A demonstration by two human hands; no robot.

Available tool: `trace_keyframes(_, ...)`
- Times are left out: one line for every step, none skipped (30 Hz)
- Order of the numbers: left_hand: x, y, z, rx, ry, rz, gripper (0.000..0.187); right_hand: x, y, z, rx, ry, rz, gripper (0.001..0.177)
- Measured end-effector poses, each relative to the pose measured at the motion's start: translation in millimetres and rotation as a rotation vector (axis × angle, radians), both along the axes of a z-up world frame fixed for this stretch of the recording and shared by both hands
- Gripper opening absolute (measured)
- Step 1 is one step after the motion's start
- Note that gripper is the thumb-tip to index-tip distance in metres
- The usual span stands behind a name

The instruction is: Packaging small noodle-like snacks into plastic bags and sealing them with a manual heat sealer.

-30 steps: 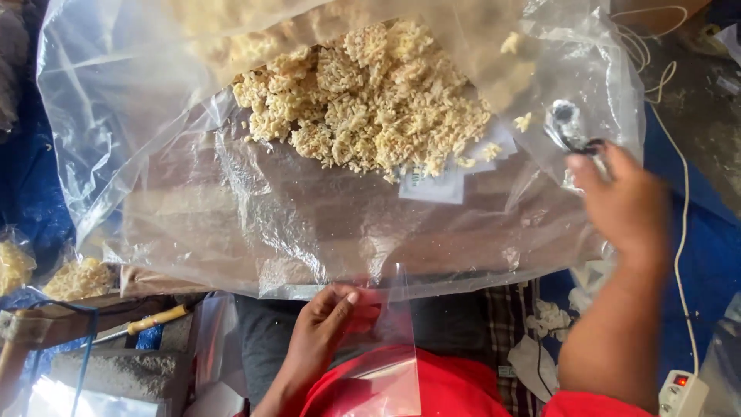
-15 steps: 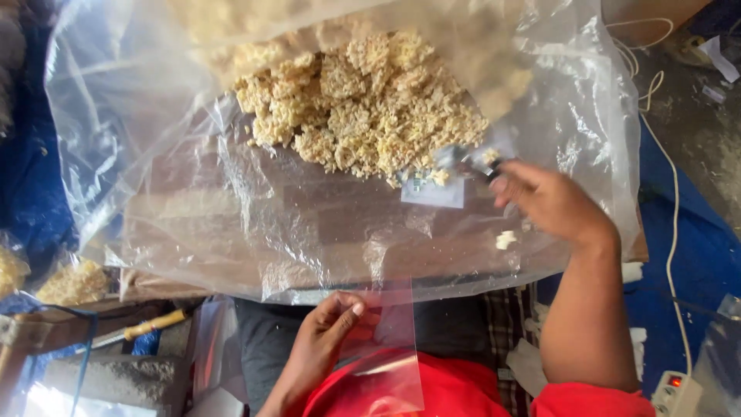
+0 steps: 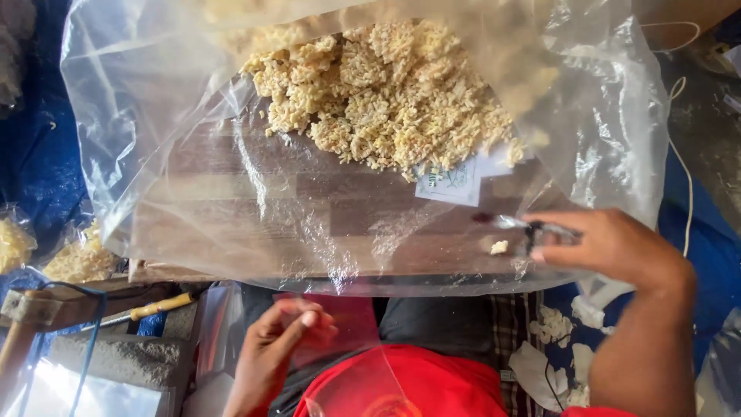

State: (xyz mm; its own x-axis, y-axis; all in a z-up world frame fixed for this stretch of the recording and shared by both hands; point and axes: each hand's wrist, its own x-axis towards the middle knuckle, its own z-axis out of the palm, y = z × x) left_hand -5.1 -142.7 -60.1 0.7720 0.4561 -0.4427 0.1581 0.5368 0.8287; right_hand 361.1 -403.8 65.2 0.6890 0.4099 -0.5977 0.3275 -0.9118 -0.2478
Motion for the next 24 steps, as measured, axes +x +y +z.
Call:
trace_keyframes(-6,4,-1,0.036,-0.059,0.059,0.02,-7,-5,3,-0.121,0.022,0.003,0.061)
trace_keyframes(-10,6,-1,0.033,-0.054,0.063,0.02,-11,-12,2,-0.124,0.027,0.006,0.061)
trace_keyframes(-14,8,-2,0.014,-0.1,0.103,0.019,-13,-19,1,-0.255,-0.014,0.013,0.058)
trace_keyframes(-16,10,-4,-0.005,-0.151,0.138,0.019,-16,-29,1,-0.382,-0.062,0.014,0.056)
trace_keyframes(-15,11,-5,-0.008,-0.151,0.135,0.019,-13,-27,-4,-0.385,-0.061,0.011,0.056)
trace_keyframes(-15,13,-6,-0.005,-0.11,0.131,0.019,-14,-26,-10,-0.392,-0.125,0.066,0.063)
trace_keyframes(-15,14,-7,-0.002,-0.069,0.126,0.02,-14,-27,-15,-0.399,-0.188,0.121,0.07)
trace_keyframes(-12,12,-5,-0.005,-0.064,0.112,0.02,-15,-33,-17,-0.403,-0.181,0.108,0.07)
trace_keyframes(-9,9,-3,0.043,-0.061,0.098,0.019,-15,-39,-18,-0.177,-0.424,0.117,0.069)
trace_keyframes(-7,8,0,0.095,-0.06,0.089,0.019,-14,-43,-20,0.054,-0.67,0.122,0.068)
trace_keyframes(-11,8,0,0.095,-0.057,0.08,0.019,-17,-45,-13,0.053,-0.667,0.113,0.068)
trace_keyframes(-15,8,-1,0.115,-0.049,0.091,0.018,-17,-45,-6,-0.012,-0.572,0.105,0.071)
trace_keyframes(-19,8,-1,0.136,-0.041,0.101,0.018,-17,-45,1,-0.076,-0.478,0.096,0.073)
trace_keyframes(-22,11,-3,0.138,-0.045,0.104,0.018,-13,-40,0,-0.073,-0.482,0.097,0.073)
trace_keyframes(-25,14,-5,0.155,-0.024,0.148,0.018,-8,-35,0,-0.201,-0.431,0.056,0.071)
trace_keyframes(-31,15,-7,0.166,0.006,0.185,0.019,-7,-33,-2,-0.336,-0.372,0.008,0.069)
trace_keyframes(-32,14,-11,0.163,0.009,0.182,0.019,-4,-37,-8,-0.339,-0.368,0.007,0.069)
trace_keyframes(-34,15,-14,0.123,0.0,0.223,0.018,0,-40,-14,-0.282,-0.386,-0.029,0.069)
trace_keyframes(-35,16,-17,0.083,-0.01,0.263,0.017,4,-43,-20,-0.224,-0.404,-0.065,0.07)
trace_keyframes(-34,14,-11,0.084,-0.007,0.261,0.017,3,-44,-22,-0.224,-0.401,-0.067,0.07)
trace_keyframes(-33,13,-4,0.128,0.04,0.235,0.017,1,-44,-24,-0.208,-0.378,-0.089,0.066)
trace_keyframes(-30,10,1,0.17,0.081,0.213,0.018,2,-43,-25,-0.192,-0.363,-0.108,0.062)
trace_keyframes(-28,13,-1,0.17,0.077,0.214,0.018,4,-45,-25,-0.192,-0.367,-0.107,0.062)
trace_keyframes(-32,12,-2,0.172,0.079,0.201,0.018,2,-50,-27,-0.205,-0.385,-0.097,0.06)
